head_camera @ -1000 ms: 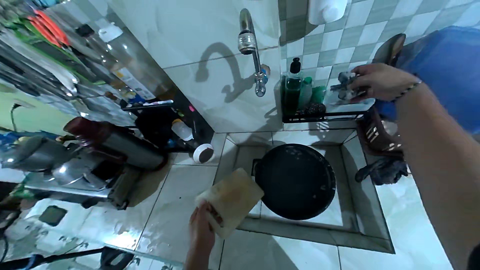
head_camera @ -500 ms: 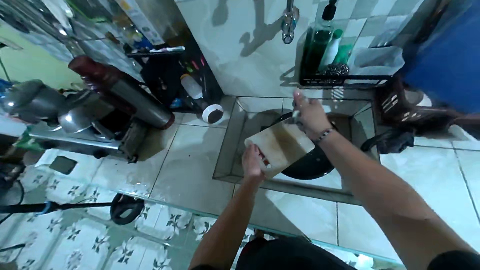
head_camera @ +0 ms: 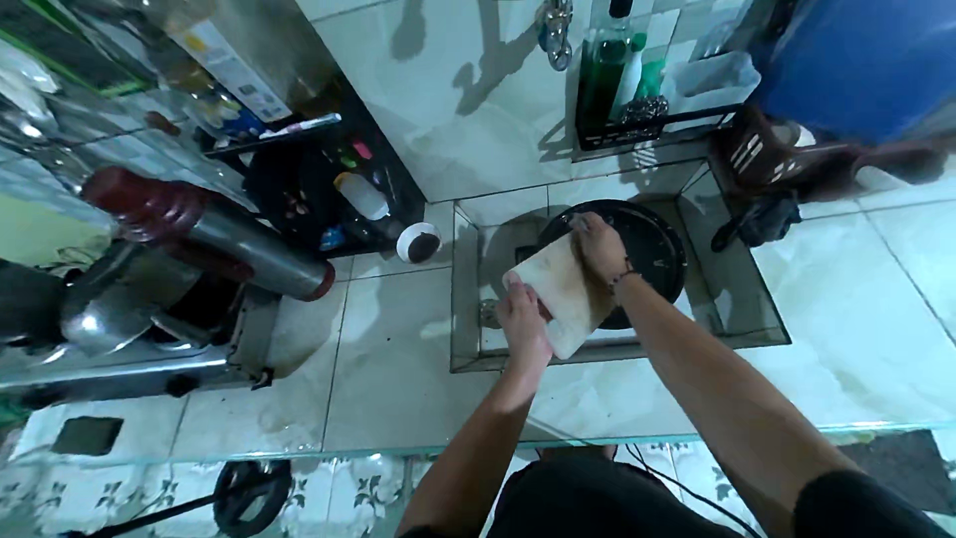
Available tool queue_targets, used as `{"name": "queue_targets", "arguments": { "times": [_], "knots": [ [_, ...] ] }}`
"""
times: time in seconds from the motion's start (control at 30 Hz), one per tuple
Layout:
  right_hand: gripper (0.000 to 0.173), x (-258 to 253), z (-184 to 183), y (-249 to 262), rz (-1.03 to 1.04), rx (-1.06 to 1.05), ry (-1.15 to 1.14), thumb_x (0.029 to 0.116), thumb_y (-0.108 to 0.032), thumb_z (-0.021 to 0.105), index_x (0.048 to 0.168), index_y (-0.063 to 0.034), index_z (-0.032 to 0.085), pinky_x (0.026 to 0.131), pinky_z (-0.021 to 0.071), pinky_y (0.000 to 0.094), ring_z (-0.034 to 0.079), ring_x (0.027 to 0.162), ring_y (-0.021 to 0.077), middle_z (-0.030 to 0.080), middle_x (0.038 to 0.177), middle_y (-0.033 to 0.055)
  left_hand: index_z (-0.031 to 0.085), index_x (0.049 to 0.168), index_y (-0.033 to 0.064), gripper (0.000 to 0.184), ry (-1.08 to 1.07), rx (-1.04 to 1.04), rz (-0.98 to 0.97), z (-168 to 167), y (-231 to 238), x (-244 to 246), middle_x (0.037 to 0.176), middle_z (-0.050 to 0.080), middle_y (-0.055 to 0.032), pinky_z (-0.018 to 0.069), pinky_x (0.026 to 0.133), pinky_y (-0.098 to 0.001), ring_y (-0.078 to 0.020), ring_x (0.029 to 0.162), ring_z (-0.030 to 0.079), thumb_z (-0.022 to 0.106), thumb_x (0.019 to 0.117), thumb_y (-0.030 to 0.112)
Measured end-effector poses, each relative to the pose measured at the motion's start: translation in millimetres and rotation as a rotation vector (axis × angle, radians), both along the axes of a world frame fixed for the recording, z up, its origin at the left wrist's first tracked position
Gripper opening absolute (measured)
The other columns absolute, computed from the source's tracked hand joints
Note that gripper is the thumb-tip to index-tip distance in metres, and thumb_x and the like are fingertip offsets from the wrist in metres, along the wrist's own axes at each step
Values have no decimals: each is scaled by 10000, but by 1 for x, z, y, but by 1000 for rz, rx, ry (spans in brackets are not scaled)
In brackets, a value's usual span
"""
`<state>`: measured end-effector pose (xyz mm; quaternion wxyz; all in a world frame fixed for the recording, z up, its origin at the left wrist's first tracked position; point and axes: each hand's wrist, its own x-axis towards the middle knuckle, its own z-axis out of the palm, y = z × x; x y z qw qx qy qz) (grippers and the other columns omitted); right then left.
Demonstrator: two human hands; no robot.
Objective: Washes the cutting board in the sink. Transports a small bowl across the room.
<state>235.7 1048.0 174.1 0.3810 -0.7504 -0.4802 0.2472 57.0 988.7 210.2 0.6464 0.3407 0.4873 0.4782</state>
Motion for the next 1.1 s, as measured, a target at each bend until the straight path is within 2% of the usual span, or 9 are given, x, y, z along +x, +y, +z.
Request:
{"name": "queue_targets", "arguments": {
  "times": [0.1, 0.2, 0.33, 0.53, 0.63, 0.73, 0.87, 1.0, 1.1],
  "knots": [
    [435, -12, -6, -6, -106, -46, 15, 1115, -281, 413, 1436, -35, 572, 1141, 397, 578, 530, 1367, 395, 557, 1470, 220, 521, 777, 83, 557, 30, 7, -32, -4, 2, -13, 678, 555, -36, 586, 666, -390, -168, 647, 610, 341, 1091, 507],
    [433, -91, 1, -38, 23, 195, -167, 1094, -226, 458, 1465, -12, 523, 1246, 217, 614, 347, 1513, 357, 447, 1588, 161, 539, 779, 109, 574, 119, 27, -42, -11, 14, -22, 673, 532, -12, 558, 640, -364, -139, 633, 576, 331, 1080, 552],
    [514, -132, 5, -55, 267, 322, -195, 1109, -357, 370, 1447, -25, 570, 1250, 101, 647, 349, 1523, 296, 497, 1566, 105, 657, 1175, 65, 545, 58, -34, -58, -16, 19, -37, 962, 691, -84, 582, 804, -410, -183, 886, 677, 329, 1101, 494],
    [457, -59, -11, -45, 317, 223, -386, 1103, -357, 371, 1444, -175, 614, 1214, 185, 681, 330, 1531, 321, 517, 1559, 11, 559, 913, 67, 512, 36, -123, -67, -10, 16, -50, 735, 538, -40, 574, 720, -401, -179, 704, 596, 334, 1102, 487],
    [347, -24, -9, -48, 33, 96, -213, 1090, -207, 461, 1301, -32, 673, 1125, 444, 526, 591, 1306, 339, 651, 1355, 165, 522, 794, 97, 516, 45, -64, -101, -4, 16, -58, 669, 518, -19, 570, 673, -368, -155, 642, 578, 339, 1104, 467],
    [280, 0, -11, -53, -104, 45, -117, 1071, -105, 478, 1228, 31, 666, 1016, 502, 546, 668, 1128, 395, 686, 1197, 251, 478, 728, 110, 537, 64, 0, -154, -1, 20, -61, 648, 535, -19, 584, 647, -373, -163, 625, 603, 343, 1104, 469],
    [307, 26, 10, -51, -385, 66, 136, 1073, -230, 527, 1176, 16, 679, 799, 566, 493, 675, 811, 271, 702, 984, 176, 498, 753, 95, 542, 74, 7, -153, -1, 26, -62, 687, 564, -36, 595, 658, -410, -185, 659, 629, 342, 1098, 484],
    [513, 4, 48, -43, -500, 320, 517, 1073, -493, 454, 776, -88, 561, 471, 421, 288, 438, 474, 84, 478, 604, -25, 498, 735, 108, 551, 63, -35, -136, -4, 27, -57, 645, 555, -24, 585, 614, -389, -173, 609, 616, 341, 1098, 492],
    [579, -44, 83, -46, -390, 465, 853, 1073, -571, 374, 654, -178, 449, 419, 423, 270, 446, 424, 78, 458, 519, -60, 502, 791, 118, 523, 44, -84, -133, -6, 29, -47, 683, 513, -15, 567, 666, -404, -168, 653, 578, 343, 1093, 515]
  ]
}}
